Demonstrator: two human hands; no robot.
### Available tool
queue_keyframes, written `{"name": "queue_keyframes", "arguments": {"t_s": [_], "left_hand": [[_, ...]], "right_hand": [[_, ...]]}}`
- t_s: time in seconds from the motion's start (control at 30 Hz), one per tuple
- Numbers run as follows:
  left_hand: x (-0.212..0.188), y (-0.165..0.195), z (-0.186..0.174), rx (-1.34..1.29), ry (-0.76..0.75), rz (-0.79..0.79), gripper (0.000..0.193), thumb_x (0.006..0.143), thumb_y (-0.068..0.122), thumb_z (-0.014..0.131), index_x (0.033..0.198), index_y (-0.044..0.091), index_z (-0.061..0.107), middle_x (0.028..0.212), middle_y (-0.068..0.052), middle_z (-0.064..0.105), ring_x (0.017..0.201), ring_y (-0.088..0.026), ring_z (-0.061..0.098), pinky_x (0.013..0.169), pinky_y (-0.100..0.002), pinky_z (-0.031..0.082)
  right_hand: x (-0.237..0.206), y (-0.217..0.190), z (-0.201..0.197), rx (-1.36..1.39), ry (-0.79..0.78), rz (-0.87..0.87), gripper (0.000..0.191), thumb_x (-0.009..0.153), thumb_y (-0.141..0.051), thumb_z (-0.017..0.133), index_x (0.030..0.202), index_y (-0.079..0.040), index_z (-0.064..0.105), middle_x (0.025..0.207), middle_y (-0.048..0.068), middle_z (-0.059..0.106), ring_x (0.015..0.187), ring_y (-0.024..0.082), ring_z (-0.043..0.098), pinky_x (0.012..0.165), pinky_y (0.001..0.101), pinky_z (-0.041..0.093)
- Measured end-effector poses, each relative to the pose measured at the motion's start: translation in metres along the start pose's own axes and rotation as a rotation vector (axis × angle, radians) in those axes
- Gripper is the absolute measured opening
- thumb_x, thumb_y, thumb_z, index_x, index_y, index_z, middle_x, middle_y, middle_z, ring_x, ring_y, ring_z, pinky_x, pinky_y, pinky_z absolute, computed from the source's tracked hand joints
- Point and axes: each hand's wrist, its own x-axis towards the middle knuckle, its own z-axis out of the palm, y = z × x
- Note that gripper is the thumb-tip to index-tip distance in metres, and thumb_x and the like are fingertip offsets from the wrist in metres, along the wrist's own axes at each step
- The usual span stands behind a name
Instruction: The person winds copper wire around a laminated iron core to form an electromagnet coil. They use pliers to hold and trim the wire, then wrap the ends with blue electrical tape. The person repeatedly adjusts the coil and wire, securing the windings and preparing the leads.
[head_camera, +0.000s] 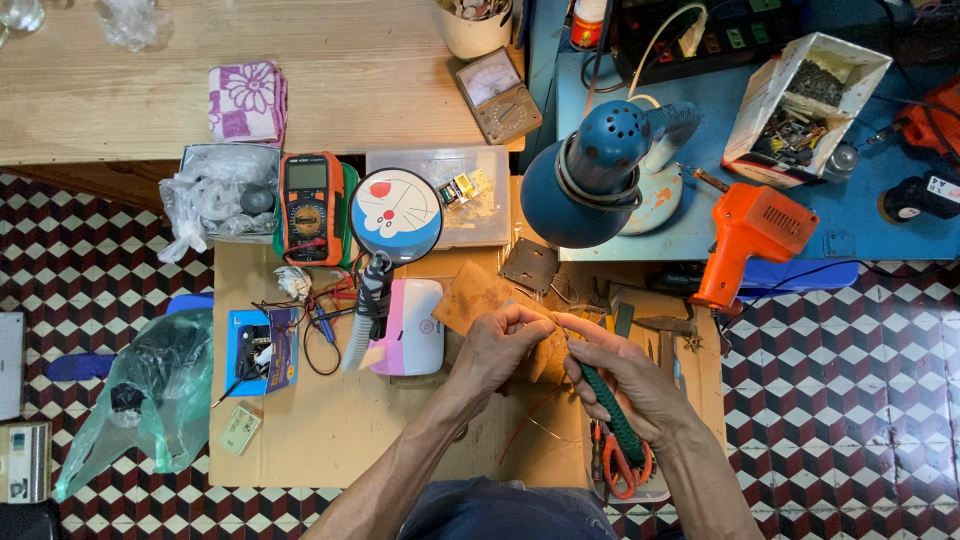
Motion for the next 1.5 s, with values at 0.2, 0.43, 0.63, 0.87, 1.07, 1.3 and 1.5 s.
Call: {"name": "queue_keyframes", "arguments": {"t_s": [0.2, 0.43, 0.63, 0.87, 1.07, 1.3, 1.5], "left_hand": [[0.003, 0.010, 0.013, 0.386, 0.194, 0.282, 0.019, 0.094, 0.025, 0.068, 0.100, 0.008, 0.074, 0.066, -0.007, 0.066, 0.059, -0.012, 0.062, 0.055, -0.031, 0.050], [0.006, 0.010, 0.013, 0.663, 0.395, 0.749, 0.011, 0.093, 0.017, 0.070, 0.098, 0.009, 0.064, 0.078, -0.010, 0.067, 0.069, -0.027, 0.068, 0.060, -0.039, 0.053], [0.009, 0.010, 0.007, 0.747, 0.392, 0.771, 0.013, 0.095, 0.017, 0.070, 0.095, 0.009, 0.059, 0.079, -0.008, 0.063, 0.070, -0.026, 0.067, 0.060, -0.040, 0.052], [0.003, 0.015, 0.004, 0.744, 0.369, 0.827, 0.014, 0.093, 0.015, 0.070, 0.094, 0.008, 0.058, 0.080, -0.008, 0.062, 0.072, -0.025, 0.066, 0.061, -0.038, 0.052], [-0.003, 0.017, -0.005, 0.870, 0.317, 0.873, 0.017, 0.087, 0.013, 0.074, 0.090, 0.008, 0.059, 0.075, -0.007, 0.060, 0.069, -0.025, 0.063, 0.060, -0.039, 0.051], [-0.010, 0.016, -0.015, 0.835, 0.317, 0.901, 0.020, 0.085, 0.016, 0.077, 0.087, 0.009, 0.058, 0.075, -0.007, 0.059, 0.072, -0.026, 0.063, 0.062, -0.040, 0.051], [-0.011, 0.012, -0.020, 0.818, 0.290, 0.873, 0.023, 0.083, 0.019, 0.078, 0.087, 0.008, 0.058, 0.075, -0.008, 0.059, 0.071, -0.026, 0.062, 0.060, -0.040, 0.050]], "right_hand": [[0.008, -0.012, 0.004, 0.021, 0.021, -0.007, 0.067, 0.092, -0.019, 0.064, 0.153, -0.002, 0.042, 0.075, 0.005, 0.061, 0.049, 0.007, 0.056, 0.033, 0.0191, 0.044], [0.023, -0.017, 0.007, 0.108, -0.023, -0.043, 0.064, 0.094, -0.017, 0.063, 0.153, -0.002, 0.043, 0.075, 0.006, 0.062, 0.049, 0.007, 0.056, 0.033, 0.0193, 0.045], [0.033, -0.017, 0.008, 0.073, -0.052, -0.054, 0.060, 0.095, -0.017, 0.062, 0.152, -0.003, 0.046, 0.075, 0.006, 0.062, 0.048, 0.008, 0.055, 0.034, 0.0198, 0.045], [0.033, -0.017, 0.005, 0.102, -0.053, -0.028, 0.055, 0.096, -0.015, 0.060, 0.148, -0.002, 0.050, 0.075, 0.005, 0.061, 0.049, 0.007, 0.055, 0.033, 0.0187, 0.045], [0.030, -0.024, 0.001, 0.206, -0.115, 0.036, 0.049, 0.097, -0.014, 0.060, 0.142, 0.001, 0.052, 0.075, 0.006, 0.060, 0.052, 0.008, 0.056, 0.033, 0.0164, 0.044], [0.032, -0.030, -0.010, 0.251, -0.129, 0.028, 0.048, 0.096, -0.015, 0.059, 0.141, 0.001, 0.052, 0.075, 0.007, 0.061, 0.053, 0.008, 0.056, 0.033, 0.0170, 0.044], [0.039, -0.030, -0.038, 0.298, -0.117, -0.040, 0.037, 0.098, -0.014, 0.061, 0.131, 0.000, 0.053, 0.077, 0.008, 0.062, 0.054, 0.008, 0.059, 0.034, 0.0148, 0.044]]}}
